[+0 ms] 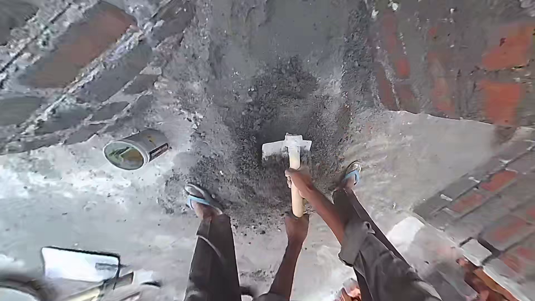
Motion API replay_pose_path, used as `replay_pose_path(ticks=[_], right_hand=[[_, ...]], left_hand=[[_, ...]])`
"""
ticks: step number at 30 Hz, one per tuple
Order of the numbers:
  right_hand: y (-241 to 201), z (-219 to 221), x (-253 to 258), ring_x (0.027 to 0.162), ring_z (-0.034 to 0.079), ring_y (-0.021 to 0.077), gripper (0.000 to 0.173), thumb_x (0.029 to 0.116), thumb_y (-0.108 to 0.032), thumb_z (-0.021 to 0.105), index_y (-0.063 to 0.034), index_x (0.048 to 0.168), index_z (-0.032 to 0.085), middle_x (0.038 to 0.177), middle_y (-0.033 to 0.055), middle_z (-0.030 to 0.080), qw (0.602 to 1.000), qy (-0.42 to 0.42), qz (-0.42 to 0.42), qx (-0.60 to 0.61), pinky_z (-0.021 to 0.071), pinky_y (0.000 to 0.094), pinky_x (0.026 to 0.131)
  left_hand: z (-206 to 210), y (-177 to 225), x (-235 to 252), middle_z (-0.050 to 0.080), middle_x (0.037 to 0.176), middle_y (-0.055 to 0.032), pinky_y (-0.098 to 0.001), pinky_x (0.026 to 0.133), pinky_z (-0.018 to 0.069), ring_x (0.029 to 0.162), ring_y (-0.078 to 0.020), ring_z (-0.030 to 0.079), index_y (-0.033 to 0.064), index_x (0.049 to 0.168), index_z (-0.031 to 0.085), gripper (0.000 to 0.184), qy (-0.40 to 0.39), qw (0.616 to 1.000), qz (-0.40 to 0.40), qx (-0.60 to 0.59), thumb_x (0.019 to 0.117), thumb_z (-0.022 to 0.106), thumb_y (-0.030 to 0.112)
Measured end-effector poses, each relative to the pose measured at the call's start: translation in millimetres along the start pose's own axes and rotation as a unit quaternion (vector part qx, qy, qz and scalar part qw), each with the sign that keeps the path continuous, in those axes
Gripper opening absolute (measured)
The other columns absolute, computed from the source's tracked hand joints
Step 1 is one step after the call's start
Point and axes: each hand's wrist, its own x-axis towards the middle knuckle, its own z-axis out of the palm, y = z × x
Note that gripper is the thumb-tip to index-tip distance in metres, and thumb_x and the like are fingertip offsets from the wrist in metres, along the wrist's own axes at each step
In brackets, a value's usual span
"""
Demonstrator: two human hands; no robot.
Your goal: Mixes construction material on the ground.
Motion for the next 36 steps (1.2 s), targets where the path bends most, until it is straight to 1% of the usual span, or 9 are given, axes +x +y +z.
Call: replay_pose_path(ticks=[7, 10, 15, 20, 24, 28, 31, 33, 36], right_hand=[[-221.5, -37.7, 27.4, 0.046, 0.056, 0.0153, 0.018, 0.0964, -0.008, 0.06, -0.0065, 0.079, 0.056, 0.056, 0.0017, 0.056, 0.892, 0.04, -0.44, 0.094, 0.0541, 0.0342, 0.046], [-277.6, -21.5, 113.4, 0.046, 0.057, 0.0189, 0.023, 0.1014, -0.01, 0.056, -0.0009, 0.081, 0.056, 0.058, 0.0068, 0.055, 0.894, 0.056, -0.431, 0.105, 0.0558, 0.0365, 0.046], [-158.9, 29.8, 110.2, 0.05, 0.06, 0.0193, 0.019, 0.0943, -0.019, 0.067, -0.0016, 0.088, 0.062, 0.062, 0.0069, 0.061, 0.968, 0.048, -0.245, -0.021, 0.0555, 0.0376, 0.049], [5.7, 27.8, 8.0, 0.059, 0.061, 0.0154, 0.024, 0.0985, -0.017, 0.067, 0.0057, 0.102, 0.064, 0.071, 0.0077, 0.062, 0.991, 0.023, -0.042, -0.123, 0.0554, 0.0333, 0.06], [-1.5, 30.0, -76.3, 0.051, 0.058, 0.0131, 0.019, 0.0887, -0.009, 0.072, 0.0002, 0.1, 0.06, 0.064, 0.0032, 0.059, 0.988, -0.033, -0.055, -0.144, 0.0535, 0.0301, 0.053], [-99.0, 95.0, -90.6, 0.056, 0.061, 0.015, 0.02, 0.0866, -0.015, 0.077, -0.0036, 0.097, 0.065, 0.069, 0.0059, 0.064, 0.946, -0.084, -0.281, -0.139, 0.0541, 0.0336, 0.053], [-158.2, 180.6, -3.8, 0.059, 0.064, 0.0189, 0.021, 0.0832, -0.018, 0.079, -0.0033, 0.091, 0.066, 0.07, 0.008, 0.064, 0.907, -0.043, -0.387, -0.161, 0.0555, 0.0403, 0.053], [-131.0, 197.3, 49.8, 0.073, 0.069, 0.0261, 0.029, 0.086, -0.03, 0.077, -0.0039, 0.096, 0.069, 0.08, 0.0124, 0.069, 0.915, -0.034, -0.309, -0.256, 0.0578, 0.0497, 0.063], [-25.4, 154.1, 41.0, 0.085, 0.07, 0.0298, 0.034, 0.0887, -0.037, 0.074, -0.0046, 0.1, 0.069, 0.091, 0.0152, 0.07, 0.924, -0.048, -0.189, -0.329, 0.0576, 0.0539, 0.073]], left_hand=[[-51.5, 216.2, 81.2, 0.068, 0.099, -0.0235, -0.0619, 0.079, 0.0556, 0.092, -0.0409, 0.068, 0.0007, 0.118, 0.063, 0.045, 0.023, 0.962, 0.265, 0.055, 0.0904, 0.074, 0.035], [-63.0, 277.1, 160.6, 0.071, 0.102, -0.0186, -0.0601, 0.081, 0.056, 0.095, -0.0356, 0.07, 0.004, 0.11, 0.069, 0.042, 0.053, 0.963, 0.251, 0.087, 0.0865, 0.074, 0.038], [-53.5, 145.0, 126.6, 0.069, 0.087, -0.0205, -0.0575, 0.073, 0.0573, 0.079, -0.0353, 0.069, -0.0013, 0.102, 0.067, 0.043, 0.039, 0.991, 0.116, 0.045, 0.0911, 0.072, 0.039], [-14.4, -11.2, 33.9, 0.069, 0.108, -0.0266, -0.0572, 0.094, 0.0533, 0.103, -0.039, 0.068, -0.0082, 0.121, 0.062, 0.045, 0.003, 0.999, -0.021, 0.029, 0.0924, 0.074, 0.025], [1.2, -30.7, -49.1, 0.065, 0.072, -0.0144, -0.0447, 0.06, 0.0557, 0.06, -0.0236, 0.063, -0.0074, 0.098, 0.066, 0.026, 0.05, 0.984, 0.032, -0.171, 0.081, 0.076, 0.009], [-100.1, 54.7, -0.5, 0.068, 0.095, -0.0209, -0.0459, 0.083, 0.0565, 0.086, -0.0268, 0.068, -0.0127, 0.119, 0.059, 0.048, 0.123, 0.981, 0.106, -0.108, 0.0828, 0.077, 0.013], [-154.3, 87.0, 112.0, 0.067, 0.098, -0.0155, -0.042, 0.079, 0.0588, 0.084, -0.0207, 0.068, -0.005, 0.129, 0.052, 0.049, 0.153, 0.952, 0.196, -0.179, 0.0886, 0.073, 0.011], [-128.8, 63.9, 141.1, 0.067, 0.086, -0.0156, -0.0404, 0.067, 0.0595, 0.071, -0.0206, 0.067, -0.0061, 0.116, 0.059, 0.029, 0.131, 0.944, 0.157, -0.26, 0.0932, 0.07, 0.008], [-63.3, -10.2, 86.3, 0.066, 0.101, -0.0226, -0.0441, 0.082, 0.0575, 0.09, -0.0261, 0.067, -0.0104, 0.123, 0.057, 0.034, 0.069, 0.973, 0.032, -0.219, 0.0947, 0.065, 0.007]])
